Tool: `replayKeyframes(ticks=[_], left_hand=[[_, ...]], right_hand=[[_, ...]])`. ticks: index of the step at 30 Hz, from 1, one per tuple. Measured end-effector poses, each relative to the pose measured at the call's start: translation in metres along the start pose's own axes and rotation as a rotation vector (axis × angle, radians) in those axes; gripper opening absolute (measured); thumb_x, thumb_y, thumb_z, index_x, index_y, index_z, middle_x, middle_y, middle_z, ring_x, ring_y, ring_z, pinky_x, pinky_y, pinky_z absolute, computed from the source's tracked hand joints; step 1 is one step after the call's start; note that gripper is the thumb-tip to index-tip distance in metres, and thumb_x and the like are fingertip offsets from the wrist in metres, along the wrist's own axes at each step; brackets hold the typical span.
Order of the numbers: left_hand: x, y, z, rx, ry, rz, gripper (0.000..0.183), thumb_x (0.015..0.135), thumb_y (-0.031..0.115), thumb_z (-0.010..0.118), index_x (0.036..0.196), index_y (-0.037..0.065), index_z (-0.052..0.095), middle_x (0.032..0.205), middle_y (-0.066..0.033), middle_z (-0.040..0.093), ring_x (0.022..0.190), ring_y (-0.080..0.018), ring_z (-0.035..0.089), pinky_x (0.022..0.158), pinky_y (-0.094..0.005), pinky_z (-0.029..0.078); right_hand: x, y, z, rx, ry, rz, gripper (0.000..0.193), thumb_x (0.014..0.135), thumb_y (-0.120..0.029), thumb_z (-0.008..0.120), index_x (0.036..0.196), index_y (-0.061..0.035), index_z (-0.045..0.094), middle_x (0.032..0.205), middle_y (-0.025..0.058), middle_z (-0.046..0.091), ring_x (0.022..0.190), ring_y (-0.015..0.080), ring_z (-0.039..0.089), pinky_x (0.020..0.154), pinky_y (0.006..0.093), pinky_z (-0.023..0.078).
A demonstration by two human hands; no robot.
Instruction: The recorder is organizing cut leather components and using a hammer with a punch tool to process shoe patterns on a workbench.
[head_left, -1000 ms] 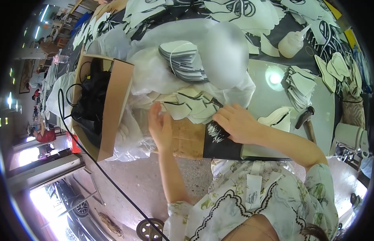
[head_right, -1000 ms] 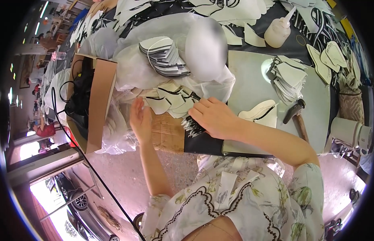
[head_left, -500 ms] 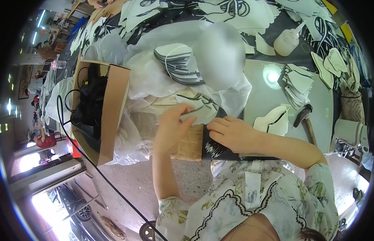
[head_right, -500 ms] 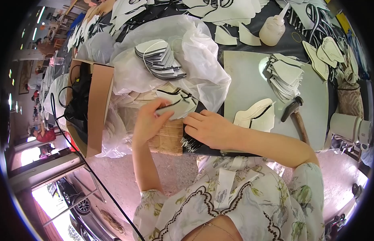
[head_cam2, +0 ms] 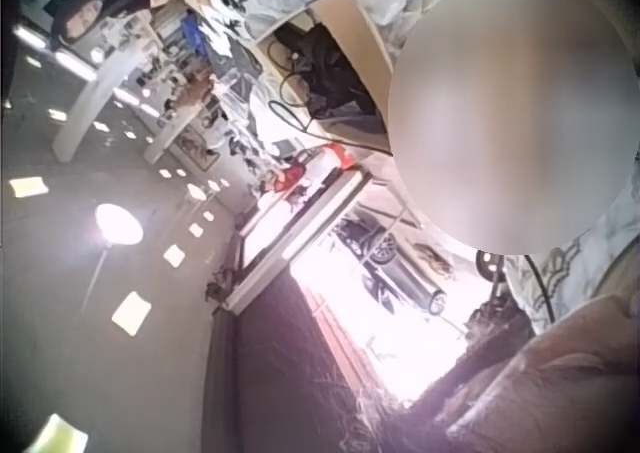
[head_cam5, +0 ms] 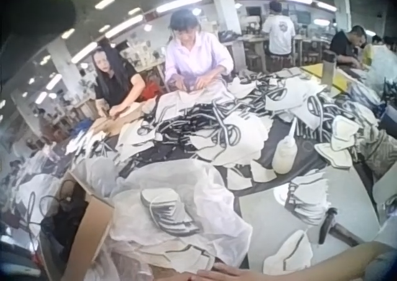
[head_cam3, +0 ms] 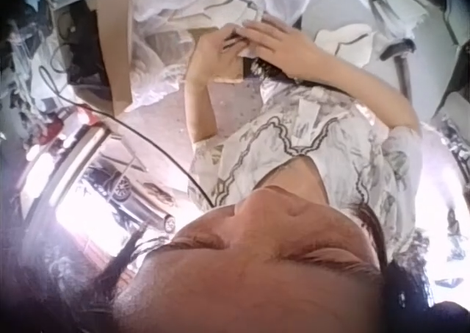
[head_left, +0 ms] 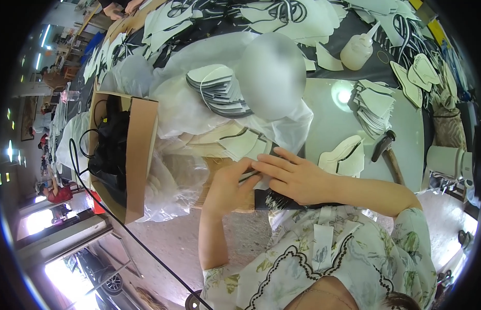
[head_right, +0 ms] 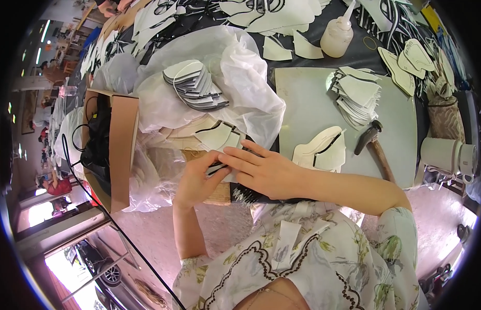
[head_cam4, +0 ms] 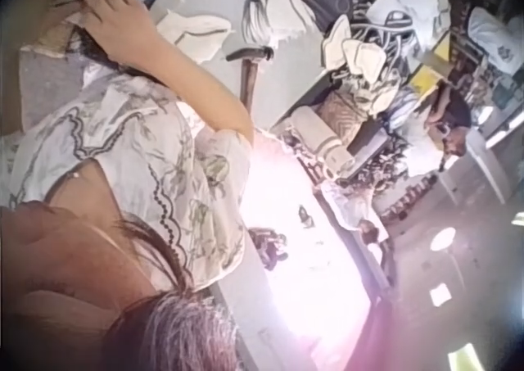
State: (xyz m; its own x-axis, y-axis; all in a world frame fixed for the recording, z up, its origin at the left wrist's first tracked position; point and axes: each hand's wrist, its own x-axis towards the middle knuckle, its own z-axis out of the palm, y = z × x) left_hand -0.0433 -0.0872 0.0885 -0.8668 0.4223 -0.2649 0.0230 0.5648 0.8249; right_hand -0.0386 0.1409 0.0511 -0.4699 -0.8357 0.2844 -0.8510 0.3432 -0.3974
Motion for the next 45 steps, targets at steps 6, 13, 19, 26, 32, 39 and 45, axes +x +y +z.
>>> replayKeyframes(ticks=[6,13,19,26,32,39,45], left_hand=[[0.018,-0.018,0.015,0.043,0.119,0.136,0.025,0.087,0.004,0.059,0.113,0.0,0.059,0.103,-0.0227,0.065,0.095,-0.0392,0.064,0.08,-0.0424,0.051],[0.034,-0.038,-0.007,0.544,0.368,0.044,0.036,0.08,0.017,0.075,0.108,0.001,0.061,0.102,-0.0192,0.061,0.097,-0.0378,0.059,0.081,-0.0427,0.049],[0.031,-0.043,0.002,0.419,0.165,0.022,0.042,0.077,0.02,0.077,0.108,0.0,0.058,0.102,-0.0186,0.059,0.104,-0.038,0.057,0.086,-0.0435,0.047],[0.037,-0.023,0.01,0.314,0.087,-0.104,0.038,0.08,0.018,0.075,0.108,-0.003,0.06,0.104,-0.0195,0.066,0.1,-0.0358,0.063,0.087,-0.0406,0.048],[0.035,-0.038,0.019,0.138,-0.06,0.07,0.046,0.08,0.015,0.073,0.117,-0.001,0.051,0.1,-0.022,0.068,0.096,-0.0398,0.065,0.083,-0.0438,0.05],[0.021,0.004,0.031,0.064,0.124,-0.024,0.049,0.079,0.003,0.066,0.123,0.003,0.045,0.097,-0.0194,0.068,0.09,-0.0401,0.066,0.077,-0.0438,0.052],[0.001,0.018,0.042,-0.095,0.153,0.081,0.073,0.078,-0.005,0.064,0.142,0.001,0.03,0.113,-0.018,0.063,0.095,-0.0322,0.067,0.081,-0.04,0.054]], right_hand=[[0.013,0.008,0.008,0.2,-0.026,0.234,0.042,0.071,-0.01,0.069,0.108,0.0004,0.053,0.129,0.019,0.052,0.126,0.0327,0.049,0.106,0.0433,0.038],[0.028,0.025,0.012,0.04,-0.01,0.29,0.059,0.06,-0.011,0.08,0.11,0.0015,0.051,0.114,0.0172,0.056,0.113,0.0338,0.054,0.099,0.041,0.041],[0.012,0.019,0.002,0.072,-0.192,0.141,0.053,0.061,-0.013,0.078,0.107,-0.0041,0.053,0.11,0.0145,0.056,0.113,0.0316,0.054,0.099,0.0438,0.042],[-0.013,0.006,0.003,-0.061,-0.141,0.003,0.022,0.079,-0.011,0.061,0.099,-0.0046,0.055,0.098,0.0087,0.058,0.097,0.0253,0.057,0.09,0.0386,0.045],[-0.01,0.009,-0.001,0.146,-0.234,0.115,0.044,0.064,-0.006,0.069,0.105,-0.0024,0.055,0.111,0.0115,0.057,0.113,0.0282,0.053,0.102,0.0431,0.04],[-0.012,0.009,-0.011,0.107,-0.046,0.154,0.05,0.068,-0.002,0.068,0.116,-0.0019,0.055,0.14,0.0136,0.042,0.139,0.0279,0.035,0.117,0.0523,0.024],[-0.01,0.006,-0.01,0.215,-0.081,0.217,0.081,0.052,-0.01,0.082,0.127,-0.0091,0.05,0.139,0.0122,0.044,0.132,0.0284,0.044,0.117,0.0523,0.024]])
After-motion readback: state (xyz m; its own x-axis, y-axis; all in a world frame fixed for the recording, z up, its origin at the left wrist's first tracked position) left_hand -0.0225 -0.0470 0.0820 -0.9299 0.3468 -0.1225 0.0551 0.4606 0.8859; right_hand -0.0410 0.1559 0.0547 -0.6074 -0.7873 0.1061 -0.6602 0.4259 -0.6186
